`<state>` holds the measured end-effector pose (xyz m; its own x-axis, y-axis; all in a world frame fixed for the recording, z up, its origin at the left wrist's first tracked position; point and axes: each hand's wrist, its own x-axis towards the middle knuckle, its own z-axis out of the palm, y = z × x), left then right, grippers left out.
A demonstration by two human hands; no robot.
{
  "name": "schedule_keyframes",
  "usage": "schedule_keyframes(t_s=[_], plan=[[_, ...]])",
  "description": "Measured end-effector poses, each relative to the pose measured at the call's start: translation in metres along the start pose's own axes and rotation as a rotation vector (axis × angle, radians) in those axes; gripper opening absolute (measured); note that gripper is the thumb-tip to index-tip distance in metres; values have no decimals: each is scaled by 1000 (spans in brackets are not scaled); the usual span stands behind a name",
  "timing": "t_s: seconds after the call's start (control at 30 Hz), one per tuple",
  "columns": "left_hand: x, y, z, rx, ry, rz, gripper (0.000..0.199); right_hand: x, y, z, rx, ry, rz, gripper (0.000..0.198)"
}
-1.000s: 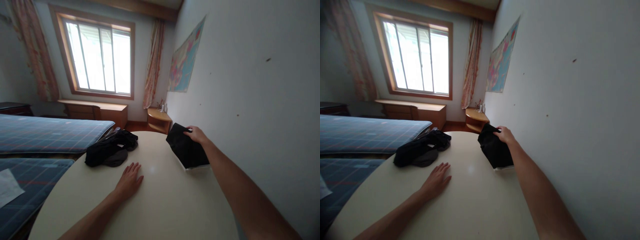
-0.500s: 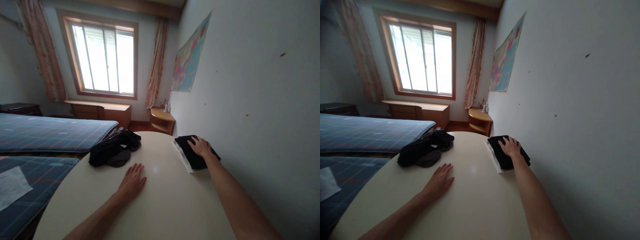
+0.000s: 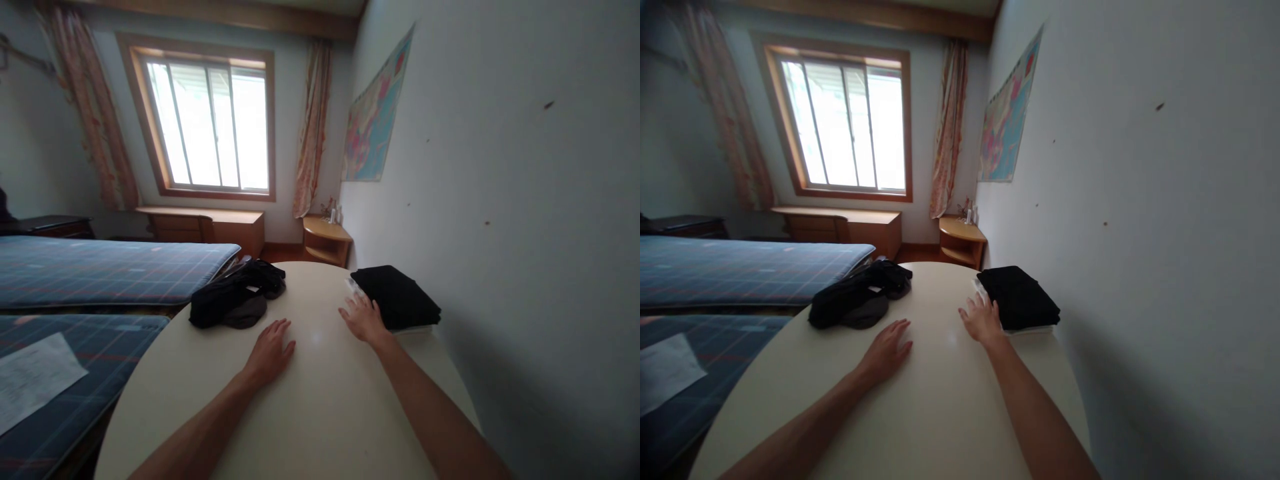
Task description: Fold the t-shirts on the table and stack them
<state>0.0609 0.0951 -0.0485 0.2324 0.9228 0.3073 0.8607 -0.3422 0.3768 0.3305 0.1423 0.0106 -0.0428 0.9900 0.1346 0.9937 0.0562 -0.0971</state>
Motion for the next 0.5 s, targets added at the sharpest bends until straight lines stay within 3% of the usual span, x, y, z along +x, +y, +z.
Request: schedule_keyframes(t_s=[0.1, 0.23, 0.37, 0.5], plan=[[7, -13, -12, 27, 195, -49, 47, -32, -28, 23, 60, -46, -36, 58], [12, -45, -35, 159, 459, -255, 47, -55, -36, 36, 157, -45, -40, 55], [11, -75, -44, 201, 458, -513, 49, -60, -28, 32, 201, -75, -98, 53], [13, -84, -42, 155, 448, -524, 49, -62, -25, 27, 215, -127, -117, 56]])
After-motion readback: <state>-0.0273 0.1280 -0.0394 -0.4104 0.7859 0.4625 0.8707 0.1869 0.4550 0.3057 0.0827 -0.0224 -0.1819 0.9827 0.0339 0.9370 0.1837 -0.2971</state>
